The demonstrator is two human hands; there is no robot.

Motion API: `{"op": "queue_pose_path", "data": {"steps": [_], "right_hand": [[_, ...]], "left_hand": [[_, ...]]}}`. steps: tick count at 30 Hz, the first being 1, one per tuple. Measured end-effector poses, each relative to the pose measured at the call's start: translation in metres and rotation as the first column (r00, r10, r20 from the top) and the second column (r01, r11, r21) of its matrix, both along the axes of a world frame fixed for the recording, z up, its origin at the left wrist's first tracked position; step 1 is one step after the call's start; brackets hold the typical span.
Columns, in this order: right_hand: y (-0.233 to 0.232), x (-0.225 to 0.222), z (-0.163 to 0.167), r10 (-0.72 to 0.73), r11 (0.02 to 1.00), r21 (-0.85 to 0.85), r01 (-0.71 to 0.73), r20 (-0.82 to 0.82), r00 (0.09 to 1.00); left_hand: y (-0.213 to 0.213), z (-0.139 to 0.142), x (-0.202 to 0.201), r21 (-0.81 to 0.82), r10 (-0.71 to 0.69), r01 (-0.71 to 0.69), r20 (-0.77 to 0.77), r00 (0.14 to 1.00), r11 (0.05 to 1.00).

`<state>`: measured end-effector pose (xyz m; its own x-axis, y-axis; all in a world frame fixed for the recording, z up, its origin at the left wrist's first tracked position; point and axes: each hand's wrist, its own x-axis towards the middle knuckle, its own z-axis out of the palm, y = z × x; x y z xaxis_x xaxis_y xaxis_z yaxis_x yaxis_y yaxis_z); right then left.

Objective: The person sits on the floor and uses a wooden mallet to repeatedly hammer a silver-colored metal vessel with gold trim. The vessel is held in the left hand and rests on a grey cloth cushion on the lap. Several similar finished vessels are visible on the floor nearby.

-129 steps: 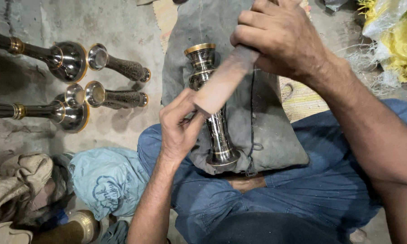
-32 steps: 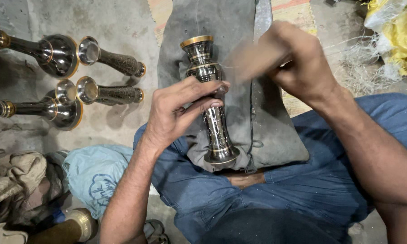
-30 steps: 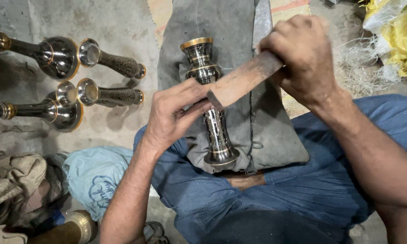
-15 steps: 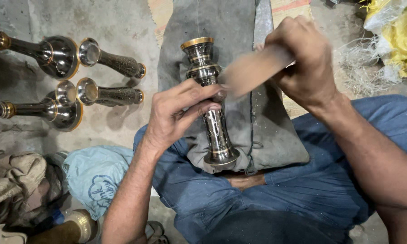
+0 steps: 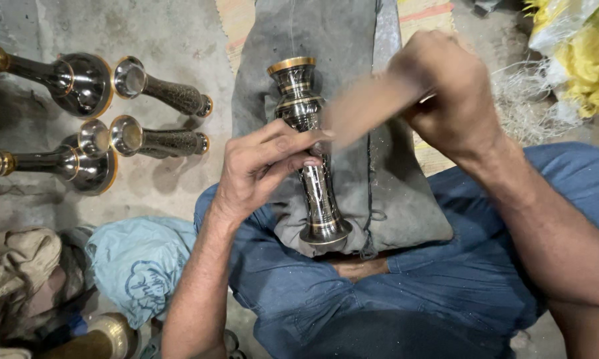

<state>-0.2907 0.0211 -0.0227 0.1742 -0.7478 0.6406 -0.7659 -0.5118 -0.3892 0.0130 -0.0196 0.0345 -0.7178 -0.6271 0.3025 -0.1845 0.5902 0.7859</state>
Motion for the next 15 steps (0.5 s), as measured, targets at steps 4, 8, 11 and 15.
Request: {"op": "queue_pose_path", "data": {"steps": [4, 8, 11, 15], "right_hand": [[-0.002, 0.008, 0.011, -0.046, 0.999, -0.027, 0.045, -0.074, 0.996], [0.004, 0.02, 0.04, -0.046, 0.997, 0.044, 0.058, -0.237, 0.97], [-0.005, 0.044, 0.064, -0.044, 0.987, 0.145, 0.07, -0.175, 0.984], [-0.032, 0.081, 0.078, -0.07, 0.661, 0.697, 0.279, -0.313, 0.947]], "left_hand": [[0.0, -0.012, 0.001, -0.041, 0.002, -0.004, -0.05, 0.999, 0.999], [0.005, -0.037, 0.008, -0.011, 0.077, -0.082, -0.23, 0.97, 0.997], [0.004, -0.066, 0.002, 0.261, 0.386, -0.285, -0.597, 0.703, 0.922], [-0.007, -0.099, 0.001, 0.526, 0.76, -0.593, -0.6, 0.248, 0.609]]}}
